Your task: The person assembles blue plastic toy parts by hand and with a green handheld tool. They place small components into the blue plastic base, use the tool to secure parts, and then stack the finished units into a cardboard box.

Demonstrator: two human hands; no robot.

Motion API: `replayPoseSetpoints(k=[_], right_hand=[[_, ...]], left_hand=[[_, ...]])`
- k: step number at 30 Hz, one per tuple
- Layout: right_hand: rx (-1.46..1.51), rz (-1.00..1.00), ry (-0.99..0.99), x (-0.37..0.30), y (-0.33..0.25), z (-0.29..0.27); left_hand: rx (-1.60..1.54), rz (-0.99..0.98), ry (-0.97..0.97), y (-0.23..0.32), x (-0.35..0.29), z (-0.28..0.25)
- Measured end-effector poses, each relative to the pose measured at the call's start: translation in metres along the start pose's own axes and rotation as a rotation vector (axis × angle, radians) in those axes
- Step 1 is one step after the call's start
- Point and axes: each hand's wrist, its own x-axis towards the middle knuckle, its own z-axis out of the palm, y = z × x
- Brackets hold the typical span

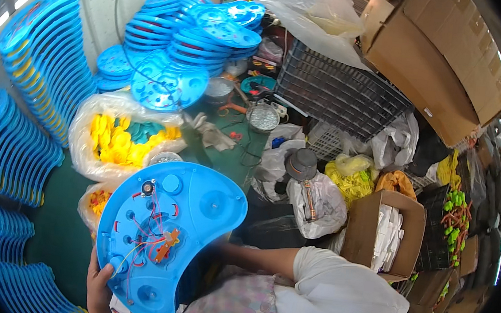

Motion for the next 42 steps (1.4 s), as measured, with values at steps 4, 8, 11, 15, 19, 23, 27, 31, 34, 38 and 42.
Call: replayPoseSetpoints(k=[4,8,11,15,19,23,27,31,34,38,42], right_hand=[[-0.6,-0.267,-0.163,0.056,-0.011,-0.086],[-1.227,-0.219,-0.165,0.017,-0.108,-0.122],[-0.828,-0.594,0.322,-0.01,-0.246,-0.117],[-0.34,-1.094,0.829,0.093,-0.433,-0.179],[-0.639,-0.717,1.211,0.165,-0.544,-0.242],[-0.59,-0.437,1.434,0.195,-0.535,-0.179],[-0.532,-0.452,1.403,0.173,-0.539,-0.154],[-0.173,-0.722,1.215,0.142,-0.517,-0.099],[-0.277,-1.022,1.124,0.155,-0.52,-0.184],[-0.097,-1.062,0.59,0.075,-0.489,-0.11],[-0.286,-1.356,0.354,-0.003,-0.439,-0.036]], left_hand=[[0.071,0.031,-0.025,-0.041,0.038,0.002],[0.142,0.012,0.1,-0.057,0.015,-0.002],[0.409,-0.103,0.3,-0.025,-0.002,0.047],[0.486,-0.064,0.528,-0.062,-0.008,0.022],[0.555,-0.118,0.6,-0.053,-0.003,0.049],[0.845,-0.147,0.668,-0.06,-0.049,0.042],[0.798,-0.277,0.659,-0.078,-0.075,0.047],[0.864,-0.248,0.721,-0.063,-0.074,0.092],[0.932,-0.188,0.594,-0.076,-0.071,0.079],[0.961,-0.088,0.596,-0.08,-0.076,0.094],[0.969,-0.053,0.691,-0.085,-0.08,0.096]])
